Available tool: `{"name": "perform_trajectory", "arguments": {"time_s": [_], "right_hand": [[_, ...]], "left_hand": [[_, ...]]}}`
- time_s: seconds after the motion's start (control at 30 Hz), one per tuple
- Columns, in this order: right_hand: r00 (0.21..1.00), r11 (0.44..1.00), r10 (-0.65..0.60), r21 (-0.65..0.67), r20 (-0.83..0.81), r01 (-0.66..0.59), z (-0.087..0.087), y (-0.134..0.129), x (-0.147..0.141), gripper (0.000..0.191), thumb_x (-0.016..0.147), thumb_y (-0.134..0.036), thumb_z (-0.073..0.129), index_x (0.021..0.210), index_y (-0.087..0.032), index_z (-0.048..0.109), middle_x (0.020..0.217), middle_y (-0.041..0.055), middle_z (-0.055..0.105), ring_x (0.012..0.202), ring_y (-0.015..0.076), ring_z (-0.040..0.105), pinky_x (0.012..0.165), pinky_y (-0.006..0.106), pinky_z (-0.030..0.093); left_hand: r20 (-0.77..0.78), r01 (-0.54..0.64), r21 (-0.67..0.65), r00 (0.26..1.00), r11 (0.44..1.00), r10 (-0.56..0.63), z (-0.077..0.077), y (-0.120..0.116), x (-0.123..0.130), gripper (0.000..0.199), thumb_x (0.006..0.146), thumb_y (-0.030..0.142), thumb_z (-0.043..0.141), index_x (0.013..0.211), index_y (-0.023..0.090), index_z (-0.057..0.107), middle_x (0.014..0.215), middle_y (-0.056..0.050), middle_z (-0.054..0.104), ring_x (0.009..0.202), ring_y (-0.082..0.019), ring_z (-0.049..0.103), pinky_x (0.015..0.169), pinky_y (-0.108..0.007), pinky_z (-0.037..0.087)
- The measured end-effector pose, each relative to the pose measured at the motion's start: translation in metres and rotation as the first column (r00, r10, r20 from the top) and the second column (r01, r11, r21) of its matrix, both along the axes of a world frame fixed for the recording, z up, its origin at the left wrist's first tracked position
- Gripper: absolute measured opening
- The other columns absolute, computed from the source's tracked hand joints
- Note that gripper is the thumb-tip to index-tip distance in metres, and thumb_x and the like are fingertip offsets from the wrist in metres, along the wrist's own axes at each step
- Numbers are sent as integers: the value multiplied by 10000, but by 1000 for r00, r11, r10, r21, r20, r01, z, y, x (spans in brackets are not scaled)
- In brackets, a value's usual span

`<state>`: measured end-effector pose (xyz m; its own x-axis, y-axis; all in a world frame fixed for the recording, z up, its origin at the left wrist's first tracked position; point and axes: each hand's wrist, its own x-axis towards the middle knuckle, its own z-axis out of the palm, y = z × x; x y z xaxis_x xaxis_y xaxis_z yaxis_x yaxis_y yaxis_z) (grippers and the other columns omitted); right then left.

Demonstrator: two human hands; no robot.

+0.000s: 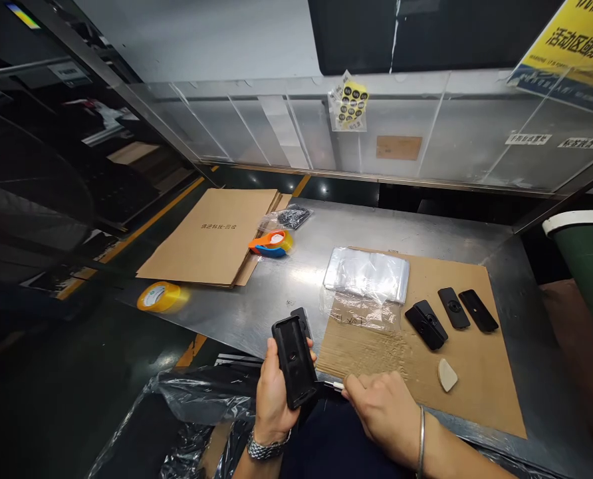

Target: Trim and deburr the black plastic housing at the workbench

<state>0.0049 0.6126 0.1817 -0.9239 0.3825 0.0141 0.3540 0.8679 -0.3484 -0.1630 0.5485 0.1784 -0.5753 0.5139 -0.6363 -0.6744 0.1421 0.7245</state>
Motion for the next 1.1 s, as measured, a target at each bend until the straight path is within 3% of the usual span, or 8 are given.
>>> {"name": "perform_trajectory", "arguments": {"time_s": [0.2, 0.63, 0.9, 1.1], "right_hand": [[989, 998, 26, 56, 148, -34, -1, 2, -5, 201, 937, -238, 320, 770, -214, 428, 610, -47, 604, 457, 137, 530, 469, 311, 93], [914, 992, 90, 48, 395, -118, 2, 3, -8, 97, 797, -109, 479, 800, -204, 457, 614, -23, 623, 499, 144, 565, 461, 313, 74], [952, 996, 72, 33, 299, -86, 4, -2, -8, 88, 862, -148, 432, 799, -210, 434, 646, -41, 611, 488, 123, 539, 472, 317, 84], [943, 989, 70, 104, 327, -109, 1, 0, -9, 165, 749, -72, 474, 812, -208, 406, 639, -33, 603, 486, 149, 560, 445, 324, 64]], "left_hand": [[9, 133, -29, 991, 991, -133, 1, -1, 0, 657, 745, 686, 402, 856, 75, 616, 577, -73, 626, 470, -102, 522, 432, -181, 383], [-57, 155, -67, 986, 986, -158, -3, 1, 1, 606, 733, 668, 451, 867, 100, 612, 674, -65, 642, 532, -116, 565, 430, -194, 415], [-67, 210, -72, 974, 975, -215, 2, 3, -6, 643, 721, 688, 441, 893, 91, 606, 544, -40, 601, 411, -100, 493, 373, -196, 350], [-103, 237, -82, 964, 968, -245, 1, 5, -2, 587, 757, 655, 423, 893, 107, 581, 694, -68, 655, 520, -120, 574, 447, -200, 421]]}}
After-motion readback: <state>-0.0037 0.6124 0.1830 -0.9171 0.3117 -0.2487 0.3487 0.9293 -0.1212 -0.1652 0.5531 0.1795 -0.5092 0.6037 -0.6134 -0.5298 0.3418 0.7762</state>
